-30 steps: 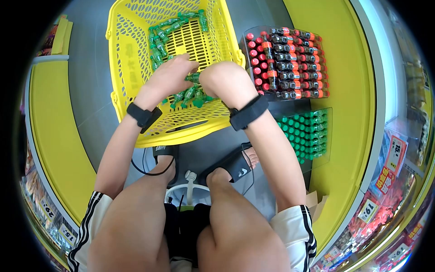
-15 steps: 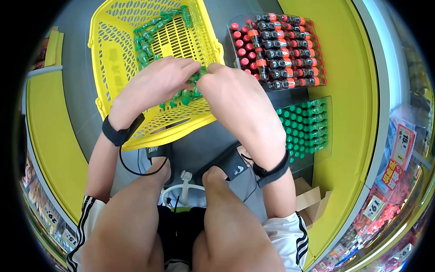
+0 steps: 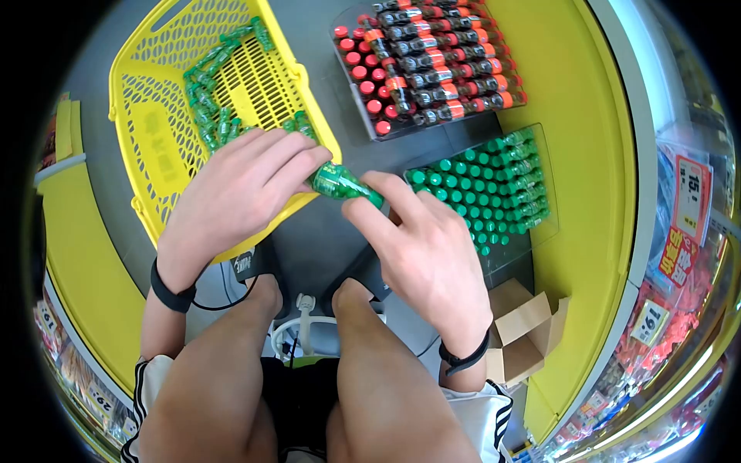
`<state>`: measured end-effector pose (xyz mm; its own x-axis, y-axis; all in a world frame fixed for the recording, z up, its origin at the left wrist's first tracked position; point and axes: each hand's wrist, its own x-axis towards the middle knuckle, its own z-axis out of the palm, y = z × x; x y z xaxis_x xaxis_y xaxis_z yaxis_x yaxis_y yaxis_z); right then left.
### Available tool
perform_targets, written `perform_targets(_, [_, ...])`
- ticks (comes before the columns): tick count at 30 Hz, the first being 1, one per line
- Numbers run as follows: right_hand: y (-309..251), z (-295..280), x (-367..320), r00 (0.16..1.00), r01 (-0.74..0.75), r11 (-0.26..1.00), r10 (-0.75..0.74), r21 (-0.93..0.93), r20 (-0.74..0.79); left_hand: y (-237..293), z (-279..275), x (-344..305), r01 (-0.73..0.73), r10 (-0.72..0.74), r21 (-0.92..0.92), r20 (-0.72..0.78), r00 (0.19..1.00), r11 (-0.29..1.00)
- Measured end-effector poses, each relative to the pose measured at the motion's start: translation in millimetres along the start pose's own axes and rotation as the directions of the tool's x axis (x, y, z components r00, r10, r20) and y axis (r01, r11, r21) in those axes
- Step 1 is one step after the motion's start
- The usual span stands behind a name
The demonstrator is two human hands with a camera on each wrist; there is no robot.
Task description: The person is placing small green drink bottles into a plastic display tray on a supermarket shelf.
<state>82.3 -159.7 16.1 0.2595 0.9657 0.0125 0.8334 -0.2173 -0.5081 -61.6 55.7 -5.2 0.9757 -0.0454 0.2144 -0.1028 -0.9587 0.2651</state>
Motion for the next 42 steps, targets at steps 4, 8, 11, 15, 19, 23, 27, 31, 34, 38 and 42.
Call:
perform_targets(4, [12.5, 1.3, -31.6, 0.987, -0.12, 0.986, 0.131, 0.118, -0.088, 22.0, 7.0, 24.3, -0.05, 0.046, -0.107, -0.037, 0.998, 0.993])
perform_targets(8, [27.0, 0.1, -59.7, 0.936, -0.276, 0.938, 0.312, 0.211, -0.164, 43.5, 20.4, 55.6, -0.145, 0.142, -0.121, -0.033, 0.989, 0.982])
perform_targets(11, [42.2, 1.5, -81.9, 0.91, -0.339, 0.92, 0.373, 0.195, -0.18, 64.0, 34.0, 77.4, -0.155, 0.156, -0.184, -0.006, 0.988, 0.971])
perform_targets(15, [56.1, 7.3, -105.5, 0.864, -0.4, 0.893, 0.442, 0.205, -0.239, 83.9, 63.3, 97.8, -0.205, 0.211, -0.12, 0.038, 0.977, 0.971])
perform_targets(19, [70.8, 15.2, -126.2, 0.766, -0.528, 0.82, 0.572, 0.221, -0.293, 99.8, 86.7, 129.2, -0.245, 0.275, -0.241, 0.098, 0.956, 0.939])
perform_targets(23, [84.0, 20.6, -141.5, 0.572, -0.718, 0.636, 0.77, 0.282, -0.283, 119.1, 114.0, 159.9, -0.297, 0.342, -0.404, 0.043, 0.939, 0.865])
perform_targets(27, [102.6, 39.4, -163.5, 0.404, -0.758, 0.519, 0.849, 0.395, -0.339, 137.5, 150.1, 180.1, -0.335, 0.386, -0.493, 0.001, 0.923, 0.803])
perform_targets(31, [111.6, 41.3, -169.2, 0.287, -0.799, 0.425, 0.891, 0.425, -0.351, 153.3, 186.2, 194.8, -0.3, 0.365, -0.503, 0.034, 0.93, 0.811])
perform_targets(34, [116.3, 38.4, -169.0, 0.226, -0.781, 0.382, 0.91, 0.495, -0.347, 163.5, 208.4, 205.7, -0.291, 0.39, -0.552, 0.067, 0.919, 0.781])
perform_targets(38, [132.6, 43.9, -168.9, 0.199, -0.778, 0.41, 0.88, 0.477, -0.431, 177.1, 245.6, 219.8, -0.445, 0.486, -0.499, -0.054, 0.872, 0.744])
perform_targets(42, [147.5, 47.6, -171.6, 0.187, -0.842, 0.393, 0.855, 0.37, -0.484, 186.3, 254.5, 231.6, -0.442, 0.541, -0.523, 0.044, 0.84, 0.729])
